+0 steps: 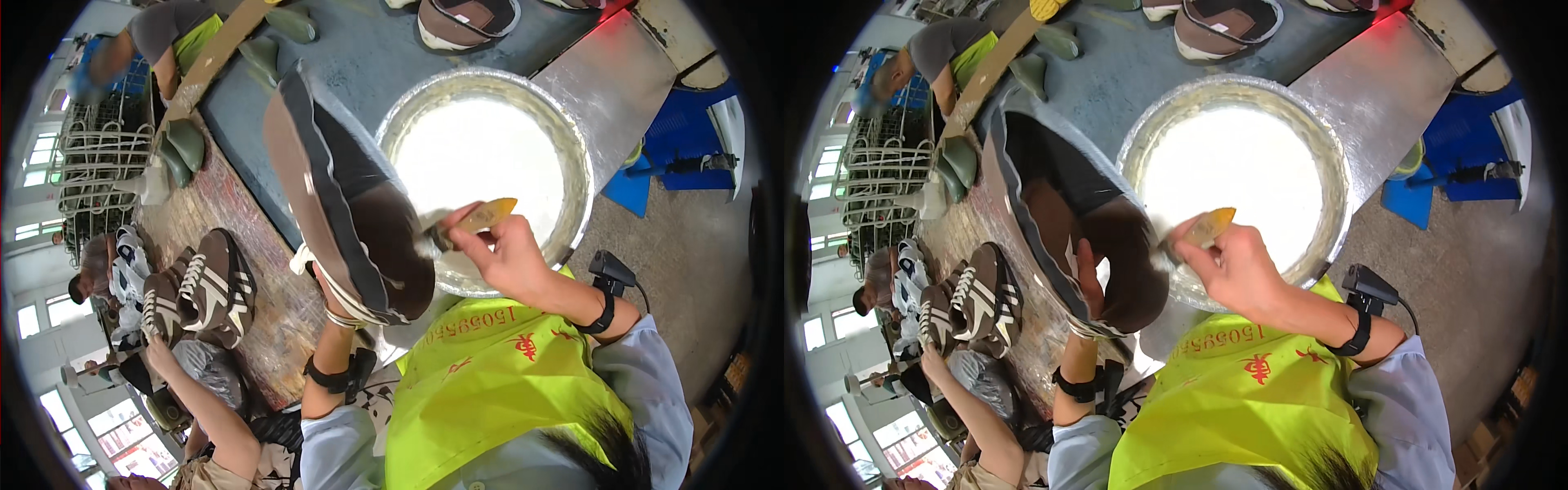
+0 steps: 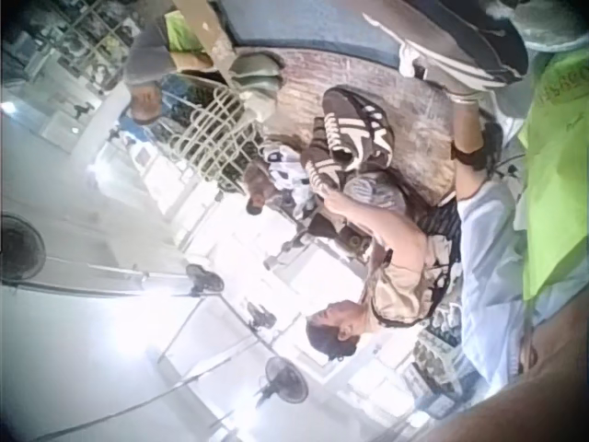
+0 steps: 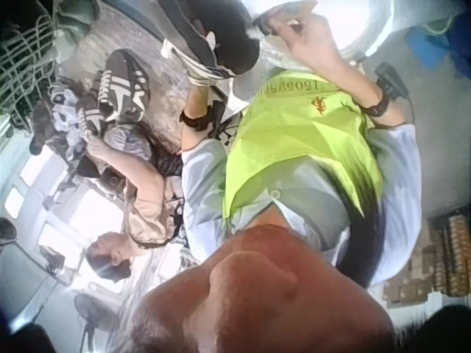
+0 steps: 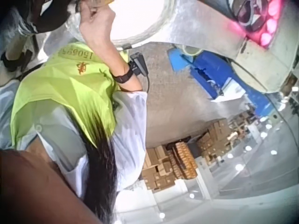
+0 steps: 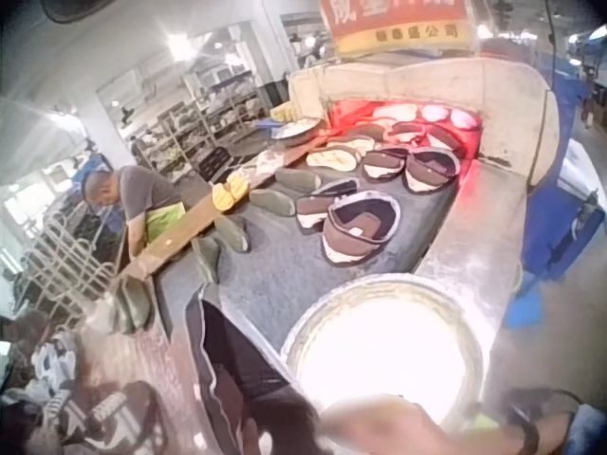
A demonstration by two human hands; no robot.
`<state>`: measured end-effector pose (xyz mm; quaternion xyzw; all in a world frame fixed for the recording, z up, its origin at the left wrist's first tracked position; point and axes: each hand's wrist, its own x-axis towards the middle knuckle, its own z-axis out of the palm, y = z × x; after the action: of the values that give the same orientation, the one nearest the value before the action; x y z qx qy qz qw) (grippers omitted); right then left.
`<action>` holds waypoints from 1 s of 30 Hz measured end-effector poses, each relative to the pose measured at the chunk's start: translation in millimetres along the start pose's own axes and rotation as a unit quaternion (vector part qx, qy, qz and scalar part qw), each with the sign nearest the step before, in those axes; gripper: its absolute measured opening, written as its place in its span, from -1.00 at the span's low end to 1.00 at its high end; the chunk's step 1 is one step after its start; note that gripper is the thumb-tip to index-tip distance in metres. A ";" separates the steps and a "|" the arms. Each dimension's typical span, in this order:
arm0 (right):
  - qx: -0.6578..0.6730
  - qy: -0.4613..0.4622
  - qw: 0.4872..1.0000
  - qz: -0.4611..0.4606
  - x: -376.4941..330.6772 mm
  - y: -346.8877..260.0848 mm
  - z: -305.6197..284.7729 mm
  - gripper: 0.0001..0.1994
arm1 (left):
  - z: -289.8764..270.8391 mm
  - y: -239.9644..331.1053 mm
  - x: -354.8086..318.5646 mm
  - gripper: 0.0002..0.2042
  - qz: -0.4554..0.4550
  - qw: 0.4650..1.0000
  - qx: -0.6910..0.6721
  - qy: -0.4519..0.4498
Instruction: Applying white glue or primer to the inner edges of shoe uppers using a brush.
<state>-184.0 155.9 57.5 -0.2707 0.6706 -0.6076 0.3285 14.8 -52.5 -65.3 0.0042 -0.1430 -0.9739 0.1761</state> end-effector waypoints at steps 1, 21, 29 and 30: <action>0.006 -0.033 0.999 0.000 -3.4 0.1 -0.3 -0.88 | -3.2 2.6 0.7 -0.45 -0.001 0.996 0.027 0.086; 0.093 -0.012 0.990 -0.105 28.1 -11.7 3.8 -0.88 | 114.9 -19.1 9.7 -0.42 0.163 0.661 0.652 0.333; -0.111 -0.024 0.947 -0.300 43.9 -15.7 0.1 -0.81 | 104.7 -26.7 9.7 -0.44 0.163 0.539 0.745 0.358; -0.118 -0.002 0.933 -0.340 46.4 -13.3 1.4 -0.84 | 103.5 -24.2 9.8 -0.45 0.157 0.541 0.748 0.351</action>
<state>-213.0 118.1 65.4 -0.5203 0.6045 -0.5992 0.0696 -8.7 -5.5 27.7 0.4531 -0.7451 -0.3905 0.2949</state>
